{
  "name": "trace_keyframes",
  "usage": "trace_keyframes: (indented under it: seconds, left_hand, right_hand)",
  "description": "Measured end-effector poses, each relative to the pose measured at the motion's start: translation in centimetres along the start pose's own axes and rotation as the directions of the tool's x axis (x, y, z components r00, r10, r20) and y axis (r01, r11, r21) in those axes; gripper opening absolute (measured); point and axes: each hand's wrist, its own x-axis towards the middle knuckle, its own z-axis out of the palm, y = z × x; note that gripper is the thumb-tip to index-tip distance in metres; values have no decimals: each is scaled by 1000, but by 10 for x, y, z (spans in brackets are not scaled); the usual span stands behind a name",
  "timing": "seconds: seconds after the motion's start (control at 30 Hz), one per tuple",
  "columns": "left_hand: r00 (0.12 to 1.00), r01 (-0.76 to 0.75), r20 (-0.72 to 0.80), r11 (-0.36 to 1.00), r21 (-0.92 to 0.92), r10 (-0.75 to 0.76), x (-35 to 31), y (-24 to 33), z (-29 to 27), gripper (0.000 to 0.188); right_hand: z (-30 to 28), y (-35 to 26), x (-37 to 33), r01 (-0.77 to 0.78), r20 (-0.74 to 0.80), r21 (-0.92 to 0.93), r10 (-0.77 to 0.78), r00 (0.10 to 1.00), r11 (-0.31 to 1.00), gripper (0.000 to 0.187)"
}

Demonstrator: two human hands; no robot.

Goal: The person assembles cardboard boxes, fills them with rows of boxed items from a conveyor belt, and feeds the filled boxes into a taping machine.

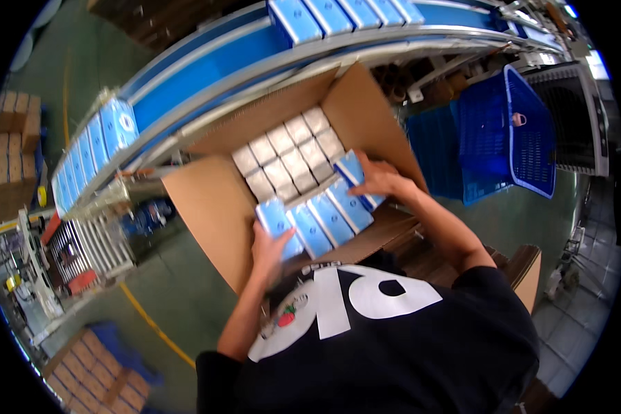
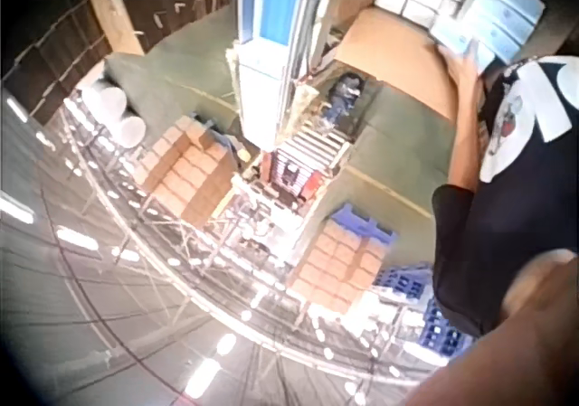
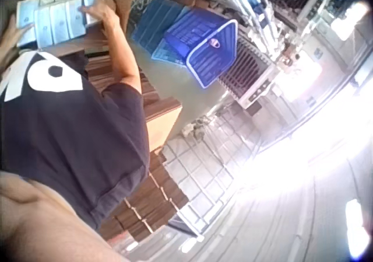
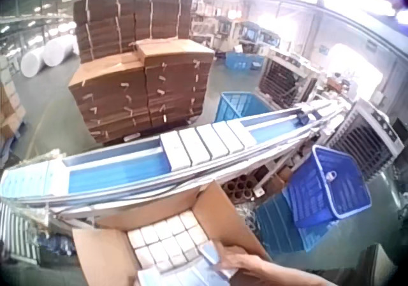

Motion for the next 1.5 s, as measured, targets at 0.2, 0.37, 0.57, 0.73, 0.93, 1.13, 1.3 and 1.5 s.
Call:
trace_keyframes:
  seconds: [0.2,0.37,0.57,0.73,0.93,1.13,1.3,1.5]
  left_hand:
    - [921,288,139,875,390,-365,92,-75,44,121]
    - [910,252,176,839,482,-374,103,-78,31,120]
    - [968,180,37,792,583,-248,88,-40,35,106]
    - [984,177,-92,798,576,-152,72,-37,47,100]
    - [978,-169,207,657,734,21,91,-38,45,74]
    - [938,-237,347,748,620,9,99,-44,39,63]
    - [948,-209,319,759,617,3,92,-35,32,63]
    - [941,-251,333,776,579,56,95,-40,32,63]
  right_hand:
    - [73,30,81,-293,253,-299,372,893,908,107]
    - [60,0,102,144,339,-664,124,932,733,65]
    - [80,12,162,216,467,-18,-183,865,976,62]
    - [83,20,177,-65,655,220,-98,749,973,47]
    - [88,1,180,75,598,48,-89,796,996,58]
    - [87,13,172,129,548,194,-217,808,972,65]
    - [68,1,128,233,452,197,-299,841,952,63]
    - [66,-3,112,320,408,79,-323,854,944,61]
